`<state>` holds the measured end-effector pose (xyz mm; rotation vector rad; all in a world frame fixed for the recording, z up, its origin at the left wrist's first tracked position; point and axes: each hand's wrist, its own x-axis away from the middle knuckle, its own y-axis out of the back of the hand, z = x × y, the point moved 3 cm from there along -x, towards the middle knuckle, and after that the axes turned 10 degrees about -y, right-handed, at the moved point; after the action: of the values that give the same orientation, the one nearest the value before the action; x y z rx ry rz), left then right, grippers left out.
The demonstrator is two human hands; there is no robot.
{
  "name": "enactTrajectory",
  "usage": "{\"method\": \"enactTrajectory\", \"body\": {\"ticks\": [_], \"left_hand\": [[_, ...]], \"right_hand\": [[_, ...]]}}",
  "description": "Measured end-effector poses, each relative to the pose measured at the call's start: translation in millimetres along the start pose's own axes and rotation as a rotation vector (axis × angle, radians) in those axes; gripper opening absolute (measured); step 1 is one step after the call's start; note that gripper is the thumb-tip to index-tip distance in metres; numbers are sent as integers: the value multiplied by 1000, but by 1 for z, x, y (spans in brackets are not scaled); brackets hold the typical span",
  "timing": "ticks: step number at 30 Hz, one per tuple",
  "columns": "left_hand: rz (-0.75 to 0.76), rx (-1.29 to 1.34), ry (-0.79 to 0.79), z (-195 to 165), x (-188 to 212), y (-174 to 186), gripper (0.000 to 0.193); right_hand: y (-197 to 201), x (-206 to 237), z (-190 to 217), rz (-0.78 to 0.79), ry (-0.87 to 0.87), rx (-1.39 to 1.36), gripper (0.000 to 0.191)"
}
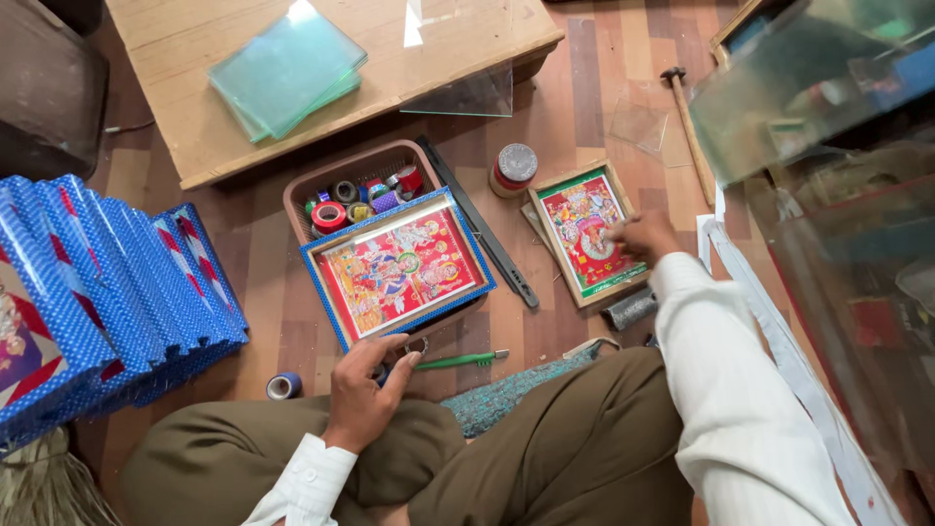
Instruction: The person sits on the floor assembling decorated picture frames. They place a glass pane over a printed image in a wooden frame, measure the glass with a metal ruler, score the glass with a green glass cutter, then fit blue patterned frame sides around the assembly and hammer nails to secure them.
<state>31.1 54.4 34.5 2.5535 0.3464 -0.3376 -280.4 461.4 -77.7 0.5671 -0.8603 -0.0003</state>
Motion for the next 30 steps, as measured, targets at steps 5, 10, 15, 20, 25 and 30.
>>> {"method": "enactTrajectory", "body": {"ticks": [5,10,15,20,25,30], "left_hand": [[8,20,18,-1,0,1,24],[30,24,41,-2,4,1,24],[-42,39,136,5,6,7,21],[-163,59,146,12,8,16,18],[-235,46,120,14,7,22,16],[-323,74,289,30,6,27,17]], "right_hand": [[72,-13,5,-160,351,-186,13],[99,-5,25,-865,441,299,12],[90,-32,14,-841,371,357,16],[94,-53,-8,-822,387,430,30],[59,-29,-7,-847,580,507,23],[-8,6,23,-459,604,678,49]]}}
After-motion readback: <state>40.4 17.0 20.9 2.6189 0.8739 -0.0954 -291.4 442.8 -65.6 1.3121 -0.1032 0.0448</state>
